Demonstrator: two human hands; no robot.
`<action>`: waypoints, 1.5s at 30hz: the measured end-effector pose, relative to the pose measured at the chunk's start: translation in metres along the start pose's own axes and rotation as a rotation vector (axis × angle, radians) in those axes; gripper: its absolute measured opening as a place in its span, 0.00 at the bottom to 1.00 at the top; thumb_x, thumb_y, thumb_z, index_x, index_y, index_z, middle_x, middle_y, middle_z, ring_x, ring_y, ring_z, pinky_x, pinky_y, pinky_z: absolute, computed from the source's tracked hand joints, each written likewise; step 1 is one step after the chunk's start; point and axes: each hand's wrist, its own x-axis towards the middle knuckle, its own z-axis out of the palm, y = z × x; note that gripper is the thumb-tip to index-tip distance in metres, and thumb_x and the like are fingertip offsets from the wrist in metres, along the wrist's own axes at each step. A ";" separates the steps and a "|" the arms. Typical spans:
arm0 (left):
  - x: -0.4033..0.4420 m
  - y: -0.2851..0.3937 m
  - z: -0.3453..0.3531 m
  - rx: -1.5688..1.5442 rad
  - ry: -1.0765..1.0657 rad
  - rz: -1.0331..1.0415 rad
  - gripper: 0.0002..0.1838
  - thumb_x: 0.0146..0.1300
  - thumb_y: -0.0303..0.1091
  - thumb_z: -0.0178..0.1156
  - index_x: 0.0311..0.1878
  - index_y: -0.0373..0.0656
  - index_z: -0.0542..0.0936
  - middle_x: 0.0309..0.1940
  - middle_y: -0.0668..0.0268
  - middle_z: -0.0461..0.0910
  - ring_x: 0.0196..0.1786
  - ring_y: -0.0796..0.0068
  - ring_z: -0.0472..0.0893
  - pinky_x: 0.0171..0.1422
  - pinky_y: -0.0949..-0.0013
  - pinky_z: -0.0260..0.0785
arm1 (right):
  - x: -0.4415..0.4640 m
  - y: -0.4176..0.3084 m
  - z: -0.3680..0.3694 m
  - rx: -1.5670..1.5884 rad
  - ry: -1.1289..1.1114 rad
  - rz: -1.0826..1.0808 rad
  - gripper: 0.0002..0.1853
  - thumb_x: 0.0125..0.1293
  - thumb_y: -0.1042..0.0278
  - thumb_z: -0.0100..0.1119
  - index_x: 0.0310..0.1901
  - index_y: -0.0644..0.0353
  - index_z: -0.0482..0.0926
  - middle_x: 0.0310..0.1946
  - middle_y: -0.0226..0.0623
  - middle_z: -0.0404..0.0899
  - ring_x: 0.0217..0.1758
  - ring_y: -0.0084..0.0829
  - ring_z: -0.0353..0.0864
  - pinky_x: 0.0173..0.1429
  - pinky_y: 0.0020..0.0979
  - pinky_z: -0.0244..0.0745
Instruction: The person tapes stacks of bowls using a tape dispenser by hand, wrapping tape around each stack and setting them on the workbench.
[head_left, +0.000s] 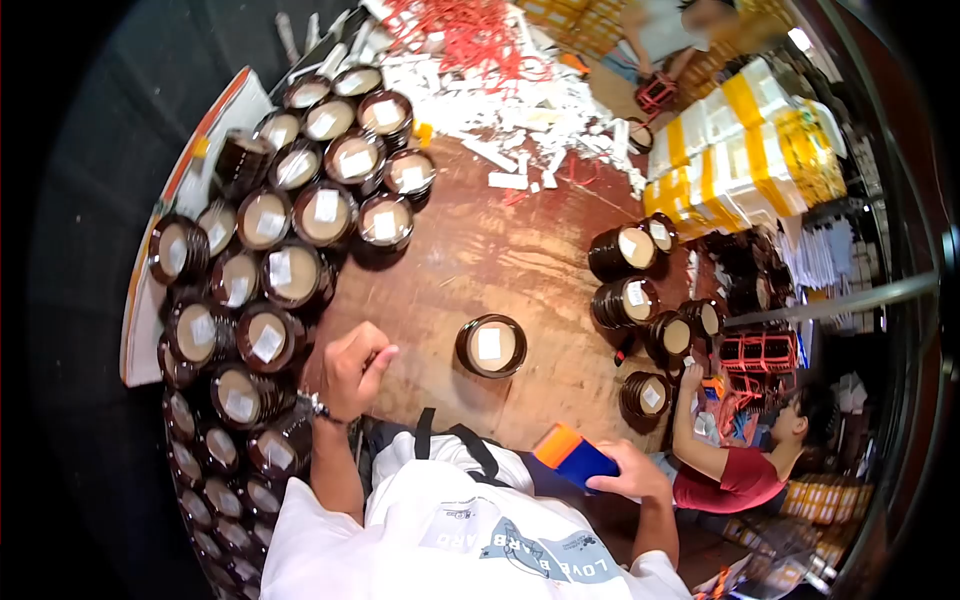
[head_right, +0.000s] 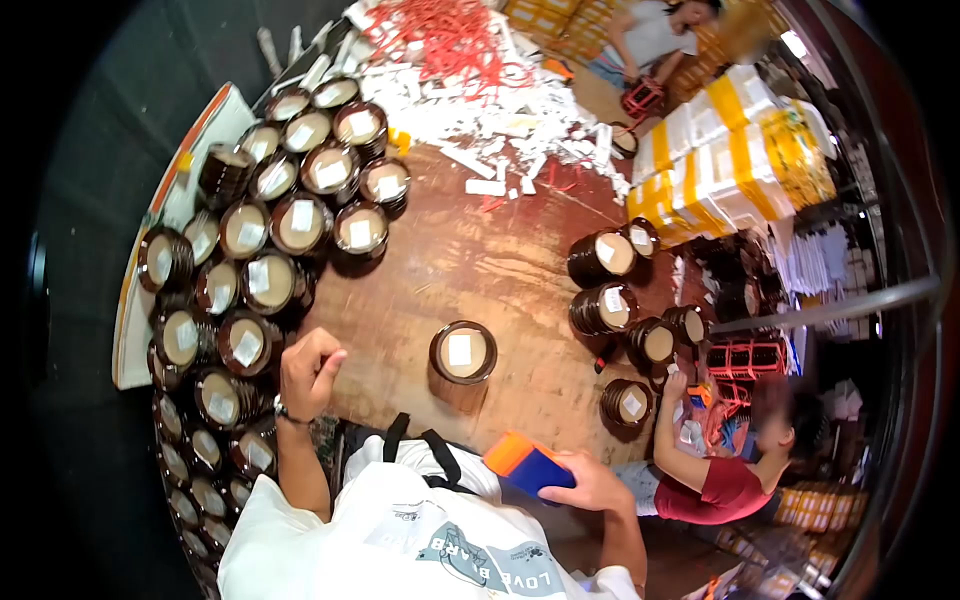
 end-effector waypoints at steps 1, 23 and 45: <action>-0.002 -0.019 0.004 -0.015 0.026 0.072 0.07 0.62 0.23 0.64 0.33 0.38 0.75 0.25 0.57 0.74 0.25 0.57 0.75 0.31 0.63 0.66 | -0.002 -0.006 -0.005 0.013 -0.029 0.064 0.21 0.59 0.57 0.72 0.41 0.68 0.80 0.31 0.45 0.80 0.35 0.41 0.80 0.44 0.37 0.75; -0.065 -0.312 0.226 0.152 0.105 -0.672 0.13 0.73 0.43 0.54 0.42 0.42 0.75 0.38 0.54 0.81 0.41 0.45 0.79 0.42 0.51 0.71 | 0.156 -0.137 -0.064 -0.271 -0.108 0.799 0.25 0.64 0.49 0.65 0.44 0.70 0.84 0.27 0.37 0.82 0.28 0.24 0.77 0.35 0.31 0.74; -0.091 -0.298 0.329 0.393 -0.127 -0.326 0.05 0.67 0.31 0.55 0.44 0.49 0.78 0.41 0.63 0.78 0.49 0.59 0.76 0.56 0.57 0.67 | 0.222 -0.224 -0.069 -0.504 -0.258 0.913 0.32 0.64 0.40 0.64 0.37 0.73 0.83 0.21 0.46 0.79 0.25 0.34 0.79 0.35 0.38 0.74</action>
